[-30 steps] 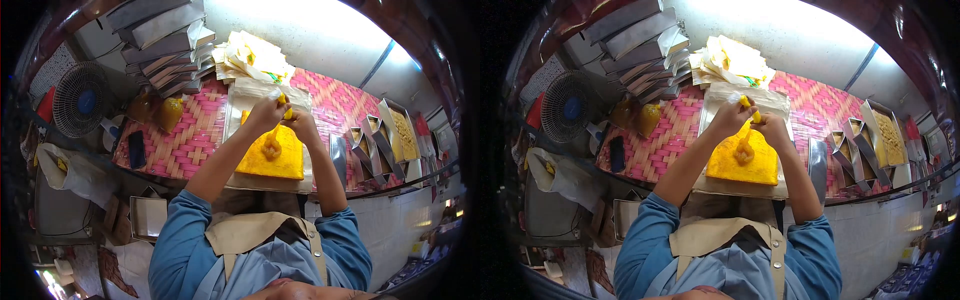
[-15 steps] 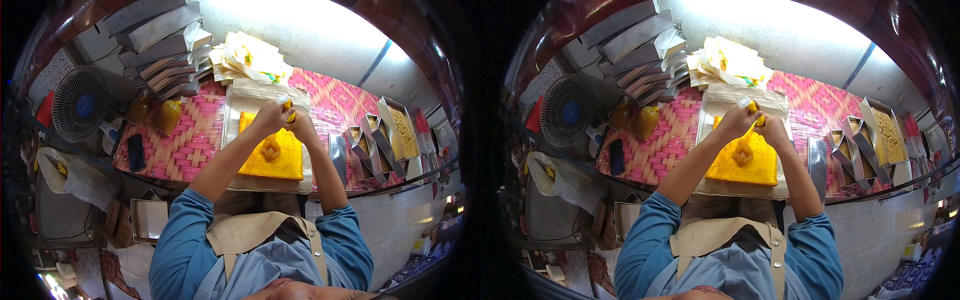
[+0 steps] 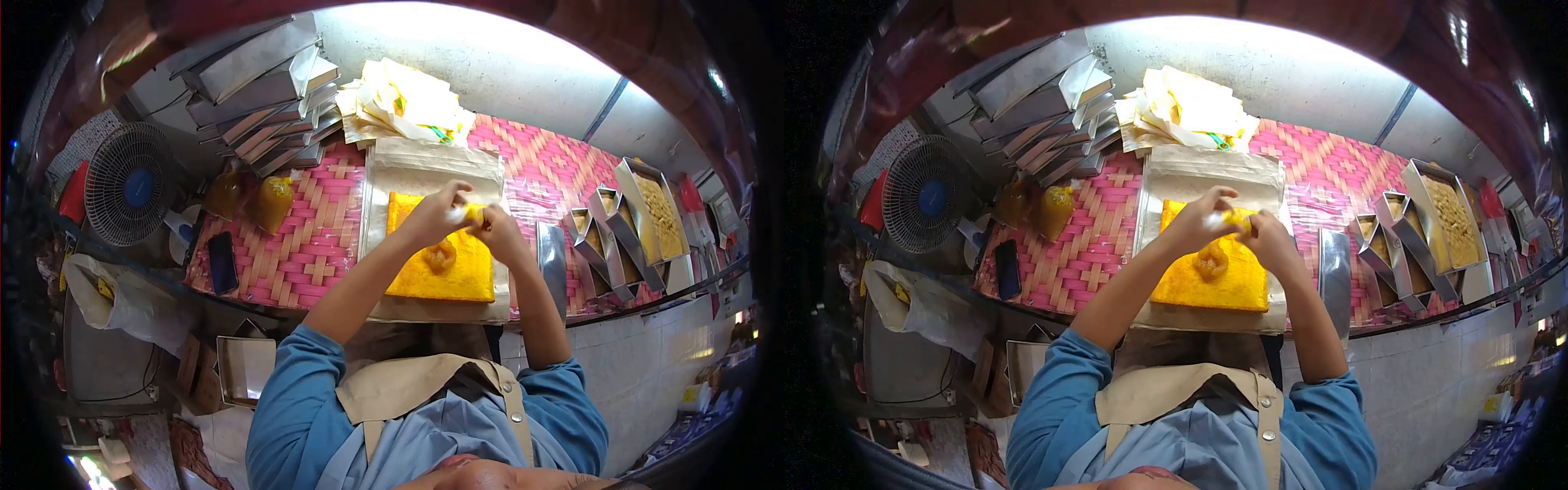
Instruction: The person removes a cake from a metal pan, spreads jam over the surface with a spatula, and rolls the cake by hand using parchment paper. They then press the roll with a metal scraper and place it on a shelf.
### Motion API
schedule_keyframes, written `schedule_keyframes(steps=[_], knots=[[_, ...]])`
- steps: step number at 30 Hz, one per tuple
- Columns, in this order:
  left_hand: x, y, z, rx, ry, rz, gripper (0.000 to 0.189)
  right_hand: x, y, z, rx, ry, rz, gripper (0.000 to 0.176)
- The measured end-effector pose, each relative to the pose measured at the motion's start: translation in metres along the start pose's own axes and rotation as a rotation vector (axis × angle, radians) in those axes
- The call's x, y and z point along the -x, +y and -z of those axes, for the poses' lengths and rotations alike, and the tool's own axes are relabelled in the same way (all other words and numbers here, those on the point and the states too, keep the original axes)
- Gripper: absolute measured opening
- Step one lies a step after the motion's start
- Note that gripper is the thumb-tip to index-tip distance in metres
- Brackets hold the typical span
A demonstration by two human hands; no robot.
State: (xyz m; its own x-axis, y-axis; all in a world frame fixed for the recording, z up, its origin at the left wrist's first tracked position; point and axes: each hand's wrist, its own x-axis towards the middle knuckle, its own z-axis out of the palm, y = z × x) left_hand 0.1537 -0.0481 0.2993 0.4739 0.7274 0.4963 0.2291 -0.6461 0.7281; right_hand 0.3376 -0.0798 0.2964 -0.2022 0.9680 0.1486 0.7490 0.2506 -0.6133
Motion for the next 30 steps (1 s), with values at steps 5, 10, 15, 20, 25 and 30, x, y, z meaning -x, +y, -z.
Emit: schedule_keyframes(steps=[5, 10, 15, 20, 25, 30], knots=[[0.052, 0.0, 0.032, 0.239, -0.003, 0.336, 0.057, 0.014, 0.021, 0.016, 0.176, -0.228, 0.085, 0.023], [0.125, -0.028, 0.032, 0.36, 0.614, 0.341, 0.039, -0.037, 0.008, 0.057, -0.319, -0.209, -0.118, 0.024], [0.169, -0.047, 0.011, 0.179, 0.801, 0.391, 0.034, -0.249, 0.075, 0.004, 0.024, 0.151, 0.172, 0.03], [0.181, -0.052, 0.008, 0.066, 0.797, 0.473, 0.032, -0.338, 0.079, -0.041, 0.394, 0.406, 0.177, 0.039], [0.179, -0.056, 0.01, 0.006, 0.797, 0.424, 0.032, -0.323, 0.07, -0.072, 0.453, 0.244, 0.083, 0.04], [0.179, -0.059, 0.012, 0.018, 0.749, 0.415, 0.035, -0.297, 0.084, -0.096, 0.496, 0.217, 0.07, 0.041]])
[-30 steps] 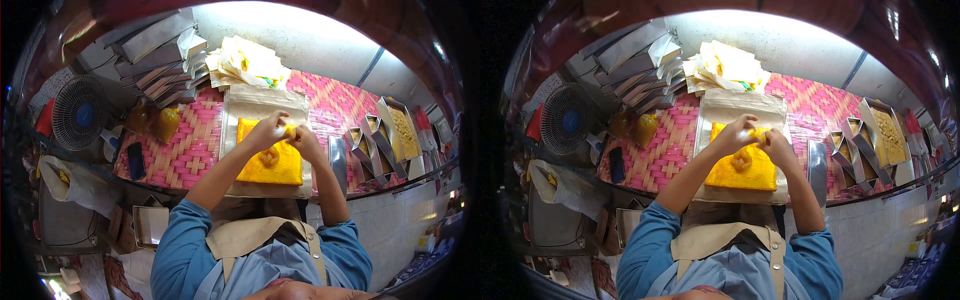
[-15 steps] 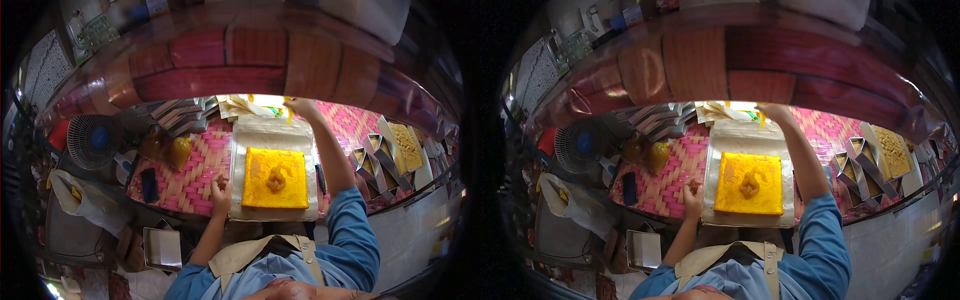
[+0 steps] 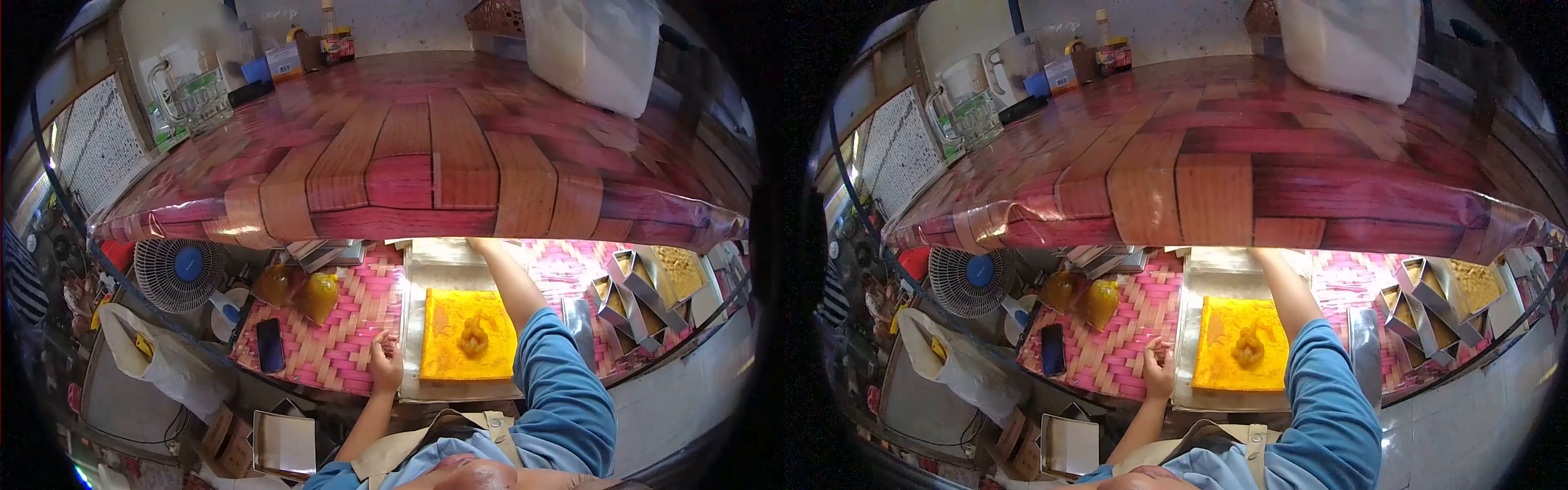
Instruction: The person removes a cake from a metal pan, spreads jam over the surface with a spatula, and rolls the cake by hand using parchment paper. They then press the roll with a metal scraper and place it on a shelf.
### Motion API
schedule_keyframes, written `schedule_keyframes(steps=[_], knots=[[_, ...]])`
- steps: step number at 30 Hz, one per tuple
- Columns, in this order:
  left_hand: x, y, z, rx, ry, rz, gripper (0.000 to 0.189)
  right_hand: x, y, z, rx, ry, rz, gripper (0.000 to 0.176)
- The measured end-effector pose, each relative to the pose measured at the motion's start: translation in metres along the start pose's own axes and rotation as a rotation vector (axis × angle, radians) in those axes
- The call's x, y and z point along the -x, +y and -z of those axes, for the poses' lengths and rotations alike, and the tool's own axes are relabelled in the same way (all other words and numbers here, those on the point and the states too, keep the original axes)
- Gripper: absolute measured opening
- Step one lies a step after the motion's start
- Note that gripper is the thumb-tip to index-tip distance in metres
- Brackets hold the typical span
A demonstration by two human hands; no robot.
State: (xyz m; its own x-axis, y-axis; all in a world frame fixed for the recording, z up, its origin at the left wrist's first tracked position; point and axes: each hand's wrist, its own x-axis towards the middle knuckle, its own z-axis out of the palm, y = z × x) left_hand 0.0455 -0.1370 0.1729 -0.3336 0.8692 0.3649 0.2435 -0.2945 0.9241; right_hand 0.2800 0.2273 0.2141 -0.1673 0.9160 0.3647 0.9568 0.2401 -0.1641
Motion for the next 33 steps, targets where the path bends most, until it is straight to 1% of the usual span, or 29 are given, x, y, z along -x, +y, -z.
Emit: schedule_keyframes(steps=[3, 5, 9, 11, 12, 13, 14, 15, 16, 17, 18, 20, 21, 22, 23, 24, 26, 27, 28, 30, 31, 32, 33], knots=[[0.001, 0.0, 0.0, -0.003, 0.004, 0.011, 0.034, -0.008, 0.006, 0.004, 0.022, 0.087, -0.004, 0.041], [0.0, 0.002, 0.0, 0.038, 0.019, 0.06, 0.035, -0.021, 0.012, 0.009, 0.048, 0.218, 0.003, 0.041], [0.0, 0.001, 0.0, 0.017, 0.026, 0.067, 0.034, -0.036, 0.028, 0.02, 0.132, 0.538, 0.054, 0.042], [0.0, -0.004, 0.001, 0.017, 0.014, 0.07, 0.034, -0.034, 0.041, 0.029, 0.122, 0.602, 0.11, 0.043], [0.0, -0.004, 0.001, 0.021, 0.01, 0.061, 0.034, -0.027, 0.045, 0.032, 0.082, 0.579, 0.128, 0.043], [0.0, 0.002, 0.0, 0.07, 0.014, 0.084, 0.031, -0.014, 0.047, 0.063, -0.117, 0.39, 0.112, 0.04], [0.0, 0.001, 0.0, 0.067, 0.003, 0.098, 0.031, 0.009, 0.043, 0.104, -0.415, 0.132, 0.025, 0.038], [-0.001, -0.004, -0.001, 0.088, 0.03, 0.054, 0.03, 0.036, 0.034, 0.132, -0.624, -0.04, -0.065, 0.036], [0.0, -0.006, -0.001, 0.108, 0.056, 0.015, 0.029, 0.066, 0.024, 0.154, -0.786, -0.159, -0.129, 0.035], [0.0, -0.001, 0.0, 0.142, 0.04, 0.05, 0.026, 0.1, 0.009, 0.18, -0.809, -0.227, -0.173, 0.028], [-0.002, -0.002, 0.0, 0.139, 0.03, 0.076, 0.026, 0.129, 0.005, 0.182, -0.806, -0.246, -0.194, 0.028], [0.002, -0.01, 0.003, 0.08, -0.05, 0.056, 0.027, 0.191, -0.003, 0.18, -1.124, -0.272, -0.188, 0.023], [0.005, -0.01, 0.004, 0.082, -0.056, 0.077, 0.027, 0.222, -0.011, 0.189, -1.161, -0.338, -0.248, 0.022], [0.005, -0.009, 0.005, 0.137, -0.131, 0.095, 0.034, 0.251, -0.019, 0.194, -1.198, -0.399, -0.3, 0.021], [0.004, -0.007, 0.005, 0.193, -0.204, 0.109, 0.04, 0.277, -0.023, 0.192, -1.153, -0.391, -0.33, 0.021], [0.002, -0.002, 0.003, 0.197, -0.201, 0.114, 0.04, 0.298, -0.026, 0.189, -1.109, -0.381, -0.356, 0.021], [0.008, 0.012, 0.006, 0.286, -0.422, 0.043, 0.063, 0.331, -0.034, 0.193, -0.767, -0.208, -0.229, 0.021], [0.008, 0.012, 0.012, 0.214, -0.579, 0.078, 0.088, 0.346, -0.037, 0.193, -0.704, -0.114, -0.2, 0.023], [0.01, 0.026, 0.014, 0.211, -0.578, 0.088, 0.088, 0.356, -0.041, 0.194, -0.707, -0.124, -0.204, 0.023], [0.014, 0.047, 0.019, -0.119, -0.723, 0.026, 0.102, 0.374, -0.05, 0.196, -0.515, -0.123, -0.119, 0.024], [0.017, 0.038, 0.019, -0.18, -0.757, 0.005, 0.113, 0.383, -0.056, 0.196, -0.414, -0.175, -0.108, 0.026], [0.021, 0.032, 0.018, -0.183, -0.762, 0.021, 0.113, 0.39, -0.063, 0.197, -0.419, -0.19, -0.115, 0.026], [0.023, 0.03, 0.015, -0.203, -0.756, -0.013, 0.116, 0.394, -0.069, 0.199, -0.382, -0.261, -0.068, 0.026]])
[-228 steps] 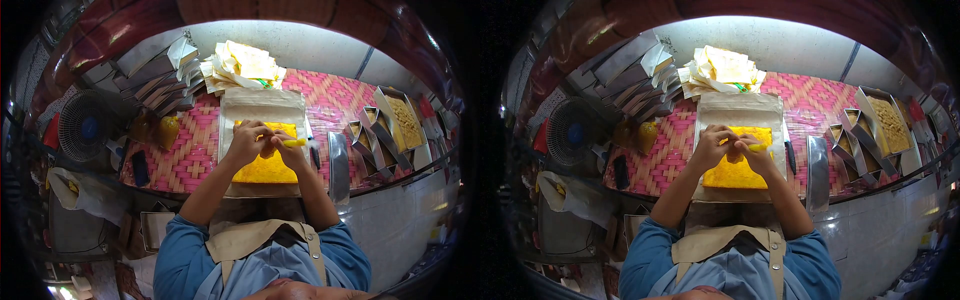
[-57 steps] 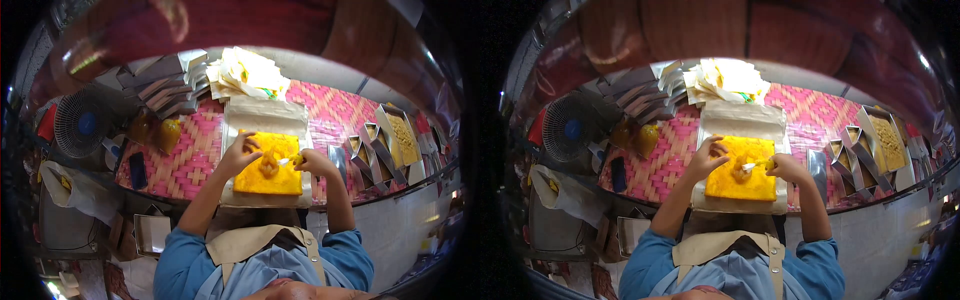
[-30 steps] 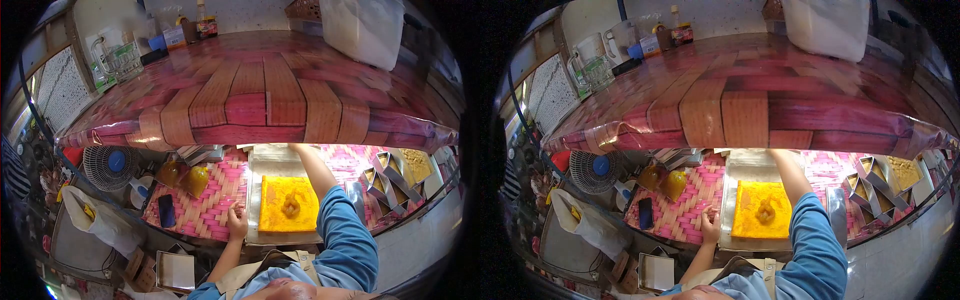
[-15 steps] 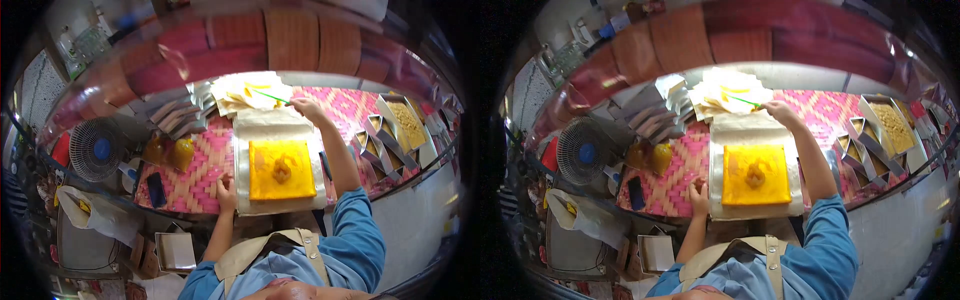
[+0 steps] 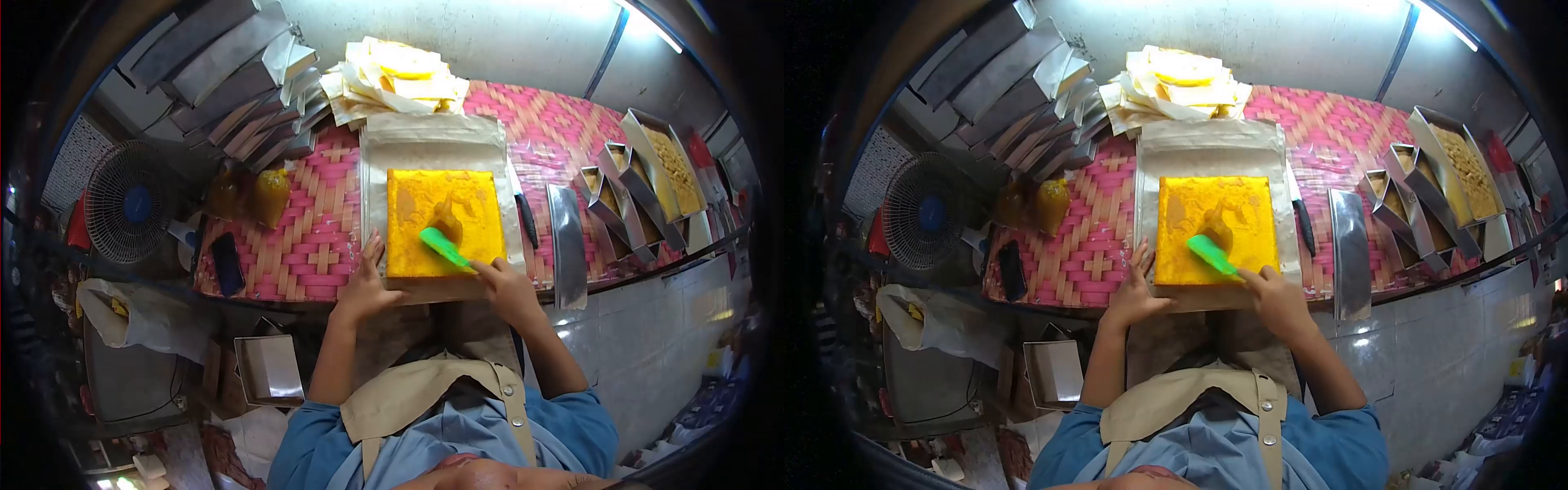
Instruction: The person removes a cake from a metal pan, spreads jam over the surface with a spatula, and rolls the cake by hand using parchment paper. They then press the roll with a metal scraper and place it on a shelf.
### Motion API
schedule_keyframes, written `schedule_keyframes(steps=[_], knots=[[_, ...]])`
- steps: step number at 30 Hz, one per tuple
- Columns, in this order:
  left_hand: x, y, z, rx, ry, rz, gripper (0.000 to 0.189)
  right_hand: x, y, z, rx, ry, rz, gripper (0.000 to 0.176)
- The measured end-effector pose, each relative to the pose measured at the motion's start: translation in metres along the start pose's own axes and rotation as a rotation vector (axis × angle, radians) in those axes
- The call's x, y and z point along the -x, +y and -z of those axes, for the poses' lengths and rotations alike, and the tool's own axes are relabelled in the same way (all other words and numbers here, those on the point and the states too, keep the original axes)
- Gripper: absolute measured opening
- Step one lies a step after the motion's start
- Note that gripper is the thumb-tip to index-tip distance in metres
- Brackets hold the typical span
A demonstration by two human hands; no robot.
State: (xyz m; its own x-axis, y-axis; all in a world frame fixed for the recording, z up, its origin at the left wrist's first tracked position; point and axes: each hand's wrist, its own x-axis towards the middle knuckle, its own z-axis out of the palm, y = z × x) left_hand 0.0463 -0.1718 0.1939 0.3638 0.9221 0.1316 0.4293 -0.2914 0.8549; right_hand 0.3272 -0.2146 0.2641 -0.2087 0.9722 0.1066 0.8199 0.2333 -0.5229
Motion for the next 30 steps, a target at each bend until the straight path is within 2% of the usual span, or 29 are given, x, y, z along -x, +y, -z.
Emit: schedule_keyframes(steps=[1, 5, 7, 9, 11, 13, 17, 21, 23, 25, 27, 30], knots=[[0.0, -0.001, -0.002, -0.031, 0.007, -0.024, 0.119, 0.004, -0.003, -0.002, 0.044, -0.075, 0.028, 0.026], [0.004, 0.008, -0.005, 0.014, -0.015, 0.04, 0.121, 0.004, 0.003, 0.0, -0.203, -0.109, 0.15, 0.026], [0.004, 0.014, -0.003, 0.006, -0.004, 0.066, 0.119, -0.011, 0.002, 0.013, -0.148, -0.097, 0.117, 0.026], [0.003, 0.015, -0.003, 0.064, 0.023, 0.129, 0.117, -0.023, 0.003, 0.017, 0.003, 0.071, -0.132, 0.026], [0.002, 0.012, -0.002, 0.107, 0.027, 0.121, 0.115, -0.025, 0.001, 0.004, 0.021, 0.059, -0.088, 0.026], [0.003, 0.007, 0.0, 0.149, 0.032, 0.115, 0.113, -0.02, -0.014, -0.005, 0.028, -0.105, 0.008, 0.026], [0.002, 0.007, 0.002, 0.245, 0.025, 0.116, 0.105, -0.014, -0.016, -0.002, -0.081, -0.26, 0.12, 0.029], [0.0, 0.004, -0.001, 0.381, 0.069, 0.143, 0.101, -0.023, -0.002, 0.001, -0.16, -0.186, 0.112, 0.031], [0.001, 0.004, -0.002, 0.397, 0.066, 0.141, 0.1, -0.024, -0.009, -0.002, 0.021, -0.073, -0.118, 0.032], [0.001, 0.003, -0.001, 0.412, 0.067, 0.134, 0.099, -0.013, -0.017, -0.012, -0.01, -0.08, -0.078, 0.032], [0.002, 0.0, 0.0, 0.36, 0.07, 0.162, 0.096, -0.002, -0.026, -0.018, -0.075, -0.205, 0.02, 0.032], [0.002, 0.001, 0.0, 0.301, 0.065, 0.153, 0.096, -0.001, -0.025, -0.015, -0.188, -0.192, 0.093, 0.029]])
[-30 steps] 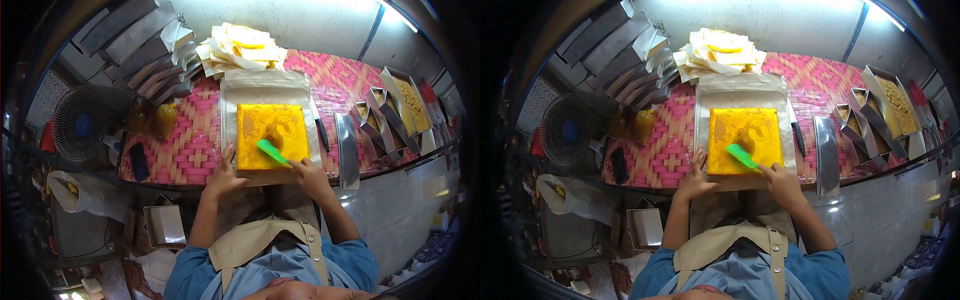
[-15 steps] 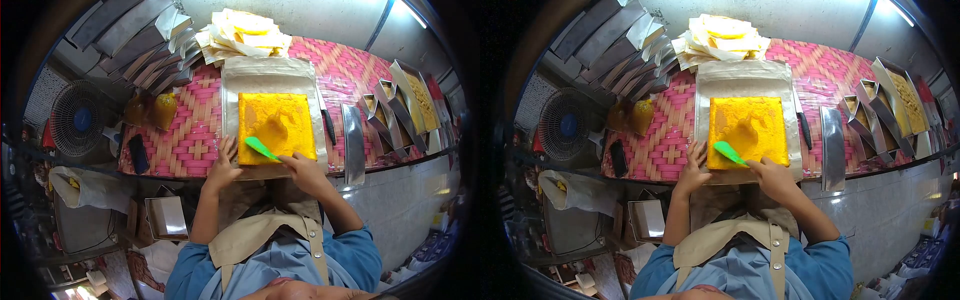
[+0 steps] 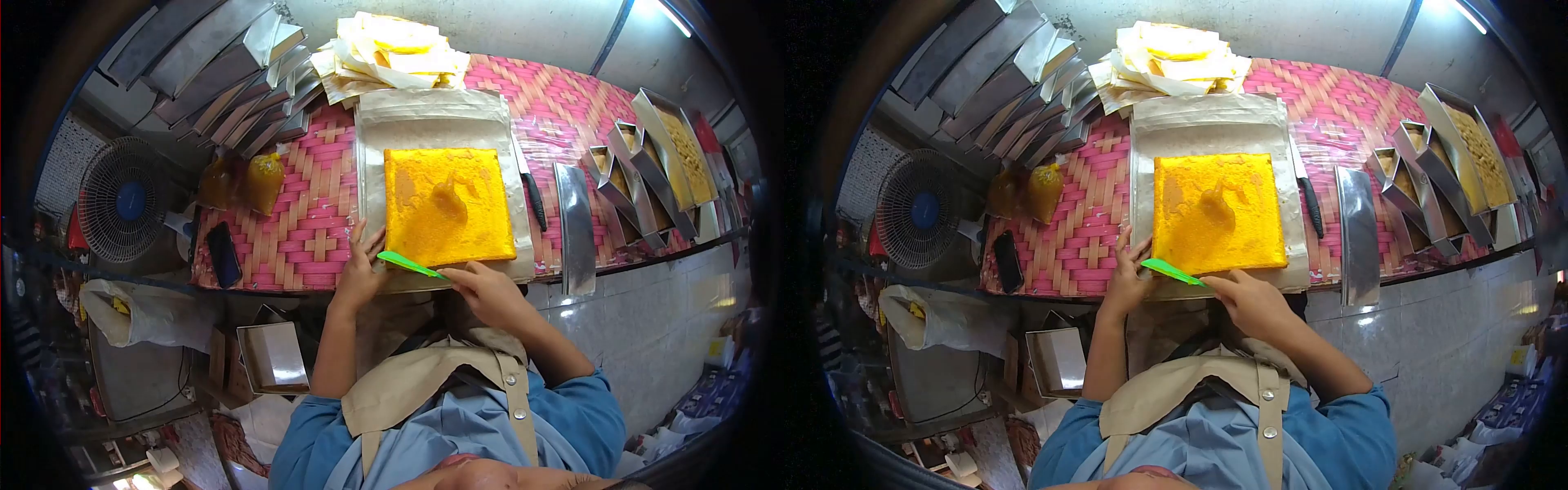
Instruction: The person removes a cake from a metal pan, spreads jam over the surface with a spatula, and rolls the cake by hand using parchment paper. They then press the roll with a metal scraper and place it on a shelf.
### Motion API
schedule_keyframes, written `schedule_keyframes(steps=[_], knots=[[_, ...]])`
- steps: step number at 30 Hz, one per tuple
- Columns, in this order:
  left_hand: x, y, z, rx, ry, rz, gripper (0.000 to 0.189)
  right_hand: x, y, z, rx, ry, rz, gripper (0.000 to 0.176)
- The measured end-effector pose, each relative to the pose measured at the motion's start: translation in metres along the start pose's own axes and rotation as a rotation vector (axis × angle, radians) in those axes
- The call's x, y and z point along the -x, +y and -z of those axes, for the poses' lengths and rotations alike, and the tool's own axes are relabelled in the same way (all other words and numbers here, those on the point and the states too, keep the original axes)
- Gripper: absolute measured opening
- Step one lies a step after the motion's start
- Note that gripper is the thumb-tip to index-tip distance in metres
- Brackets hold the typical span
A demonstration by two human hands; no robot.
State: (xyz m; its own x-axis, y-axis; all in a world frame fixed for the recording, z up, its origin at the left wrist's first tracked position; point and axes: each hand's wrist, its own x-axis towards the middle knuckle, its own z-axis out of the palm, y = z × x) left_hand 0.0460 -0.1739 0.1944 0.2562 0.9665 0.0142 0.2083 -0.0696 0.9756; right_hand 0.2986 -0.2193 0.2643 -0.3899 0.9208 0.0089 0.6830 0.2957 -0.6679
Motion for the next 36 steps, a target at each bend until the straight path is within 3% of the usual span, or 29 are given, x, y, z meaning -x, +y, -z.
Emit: schedule_keyframes(steps=[1, 5, 11, 13, 17, 19, 23, 24, 28, 30, 33, 36], knots=[[-0.001, 0.0, 0.0, 0.0, -0.006, -0.003, 0.096, -0.003, 0.003, 0.004, -0.019, -0.02, 0.029, 0.028], [0.001, 0.0, -0.003, 0.077, 0.027, -0.009, 0.097, -0.019, 0.002, 0.016, 0.091, 0.045, -0.169, 0.029], [0.001, 0.005, -0.004, 0.069, 0.046, 0.024, 0.1, -0.009, 0.01, 0.024, 0.035, -0.158, -0.055, 0.03], [-0.001, 0.004, -0.005, 0.076, 0.043, 0.031, 0.101, -0.016, 0.028, 0.042, -0.051, 0.029, -0.095, 0.028], [0.0, -0.002, -0.005, 0.058, 0.036, 0.016, 0.101, -0.022, 0.043, 0.067, 0.14, 0.105, -0.261, 0.026], [-0.001, -0.002, -0.006, 0.054, 0.04, 0.021, 0.101, -0.016, 0.051, 0.062, 0.056, -0.042, -0.143, 0.027], [0.0, 0.002, -0.006, 0.05, 0.047, 0.034, 0.099, 0.008, 0.041, 0.061, 0.022, -0.246, -0.118, 0.029], [0.0, 0.003, -0.006, 0.046, 0.049, 0.051, 0.099, 0.012, 0.044, 0.061, -0.018, -0.198, -0.026, 0.029], [0.0, 0.003, -0.007, 0.069, 0.048, 0.024, 0.099, 0.03, 0.054, 0.069, -0.192, -0.014, -0.13, 0.027], [0.0, 0.007, -0.007, -0.007, 0.058, 0.03, 0.098, 0.037, 0.044, 0.066, 0.041, 0.166, -0.366, 0.026], [0.0, 0.006, -0.007, -0.023, 0.064, 0.023, 0.097, 0.051, 0.042, 0.037, 0.01, 0.154, -0.241, 0.026], [0.0, 0.009, -0.007, -0.041, 0.061, 0.025, 0.095, 0.057, 0.032, 0.048, -0.08, 0.07, -0.258, 0.028]])
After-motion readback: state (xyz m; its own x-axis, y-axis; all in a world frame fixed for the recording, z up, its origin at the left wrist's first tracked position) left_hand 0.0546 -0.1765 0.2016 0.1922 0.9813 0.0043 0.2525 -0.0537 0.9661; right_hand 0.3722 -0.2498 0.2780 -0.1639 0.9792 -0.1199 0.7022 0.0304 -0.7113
